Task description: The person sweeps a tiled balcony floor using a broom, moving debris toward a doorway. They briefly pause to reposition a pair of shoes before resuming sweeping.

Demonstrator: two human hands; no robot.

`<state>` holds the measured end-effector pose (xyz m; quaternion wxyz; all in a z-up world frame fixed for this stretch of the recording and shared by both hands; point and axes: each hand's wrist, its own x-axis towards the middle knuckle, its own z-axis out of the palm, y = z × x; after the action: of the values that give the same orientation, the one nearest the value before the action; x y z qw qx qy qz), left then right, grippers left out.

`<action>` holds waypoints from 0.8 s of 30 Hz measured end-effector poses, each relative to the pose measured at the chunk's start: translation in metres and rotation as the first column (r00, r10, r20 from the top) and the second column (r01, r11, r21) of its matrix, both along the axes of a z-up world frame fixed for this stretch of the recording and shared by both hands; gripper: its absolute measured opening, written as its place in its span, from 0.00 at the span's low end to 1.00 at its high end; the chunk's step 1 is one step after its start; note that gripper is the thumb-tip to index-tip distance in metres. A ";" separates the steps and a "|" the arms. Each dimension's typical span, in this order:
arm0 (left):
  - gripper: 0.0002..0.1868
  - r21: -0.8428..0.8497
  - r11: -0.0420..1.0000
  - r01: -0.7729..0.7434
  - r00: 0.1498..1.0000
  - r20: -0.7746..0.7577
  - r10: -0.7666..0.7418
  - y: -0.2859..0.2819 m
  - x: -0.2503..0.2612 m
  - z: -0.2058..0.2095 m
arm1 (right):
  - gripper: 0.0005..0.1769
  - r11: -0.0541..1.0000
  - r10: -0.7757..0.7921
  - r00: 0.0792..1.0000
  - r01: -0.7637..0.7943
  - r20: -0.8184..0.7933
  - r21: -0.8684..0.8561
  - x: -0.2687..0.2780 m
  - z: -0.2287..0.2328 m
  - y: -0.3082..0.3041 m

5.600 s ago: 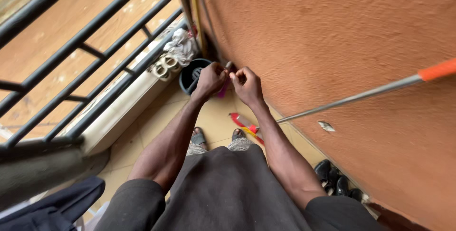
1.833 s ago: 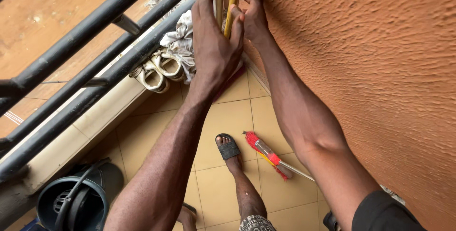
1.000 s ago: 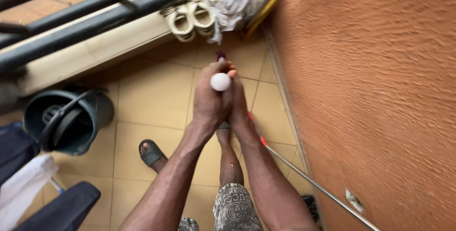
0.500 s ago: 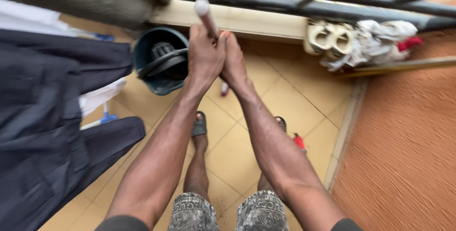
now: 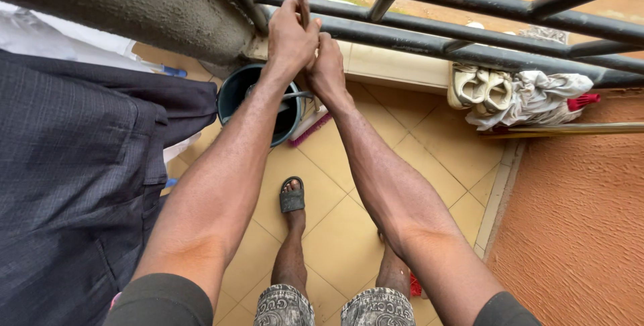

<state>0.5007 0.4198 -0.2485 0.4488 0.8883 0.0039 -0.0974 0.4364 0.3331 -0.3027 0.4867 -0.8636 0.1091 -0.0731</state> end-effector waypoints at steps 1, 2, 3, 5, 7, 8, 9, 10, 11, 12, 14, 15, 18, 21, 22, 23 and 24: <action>0.19 -0.021 1.000 -0.014 1.000 -0.027 0.013 0.000 0.002 -0.001 | 0.13 1.000 0.022 1.000 -0.022 -0.020 0.004 -0.001 -0.006 -0.002; 0.19 -0.041 0.999 -0.028 0.998 -0.054 0.026 0.001 0.005 -0.003 | 0.14 0.999 0.045 0.998 -0.044 -0.040 0.008 -0.004 -0.011 -0.005; 0.19 -0.026 0.999 -0.031 0.999 -0.028 0.030 0.001 0.007 -0.004 | 0.14 0.998 0.066 0.996 -0.065 -0.060 0.011 -0.008 -0.016 -0.008; 0.18 0.001 0.999 -0.036 0.999 0.022 0.036 0.002 0.010 -0.008 | 0.12 0.994 0.070 0.987 -0.057 -0.146 0.091 -0.023 -0.024 -0.014; 0.22 0.030 0.998 -0.061 0.997 -0.047 0.063 0.001 0.007 -0.011 | 0.11 0.991 0.051 0.984 -0.029 -0.170 0.133 -0.047 -0.028 -0.021; 0.24 0.047 0.996 -0.073 0.994 -0.082 0.076 -0.003 0.000 -0.014 | 0.11 0.991 0.028 0.988 -0.008 -0.151 0.135 -0.060 -0.028 -0.025; 0.28 0.048 0.993 -0.106 0.994 -0.005 0.106 -0.005 -0.008 -0.016 | 0.10 0.990 0.005 0.992 0.013 -0.127 0.143 -0.072 -0.028 -0.027; 0.32 0.047 0.989 -0.138 0.988 0.072 0.135 -0.010 -0.020 -0.019 | 0.09 0.972 -0.031 0.992 0.059 -0.126 0.226 -0.083 -0.027 -0.029; 0.36 0.044 0.985 -0.168 0.975 0.154 0.160 -0.015 -0.033 -0.020 | 0.08 0.945 -0.067 0.990 0.102 -0.123 0.312 -0.092 -0.026 -0.032; 0.37 0.081 0.977 -0.196 0.975 0.118 0.186 -0.025 -0.054 -0.023 | 0.08 0.908 -0.102 0.987 0.143 -0.123 0.394 -0.102 -0.024 -0.037; 0.35 0.116 0.987 -0.110 0.992 0.081 0.101 -0.049 -0.108 -0.026 | 0.07 0.794 -0.288 0.955 0.281 -0.074 0.539 -0.118 -0.018 -0.057; 0.26 -0.235 0.968 -0.084 0.953 -0.303 0.009 -0.063 -0.138 -0.025 | 0.06 0.718 -0.385 0.921 0.343 -0.066 0.606 -0.131 -0.013 -0.070; 0.16 -0.361 0.917 0.172 0.976 -0.064 -0.208 -0.116 -0.224 -0.006 | 0.06 0.640 -0.526 0.851 0.378 0.022 0.669 -0.178 0.010 -0.126; 0.15 -0.588 0.789 0.180 0.914 -0.196 -0.355 -0.176 -0.285 0.043 | 0.06 0.568 -0.603 0.798 0.438 -0.010 0.697 -0.247 0.050 -0.198; 0.15 -0.622 0.759 0.193 0.888 -0.218 -0.405 -0.194 -0.306 0.063 | 0.06 0.590 -0.628 0.778 0.486 -0.012 0.645 -0.276 0.066 -0.221; 0.15 -0.658 0.724 0.208 0.855 -0.236 -0.461 -0.214 -0.324 0.084 | 0.06 0.606 -0.658 0.753 0.538 -0.010 0.585 -0.307 0.085 -0.245; 0.14 -0.637 0.721 0.273 0.833 -0.218 -0.508 -0.231 -0.339 0.106 | 0.06 0.614 -0.689 0.725 0.591 -0.010 0.523 -0.337 0.107 -0.266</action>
<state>0.1613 0.1886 -0.1423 0.6567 0.6512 -0.1311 -0.3571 0.0992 0.0671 -0.1961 0.6386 -0.6016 0.3783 -0.2951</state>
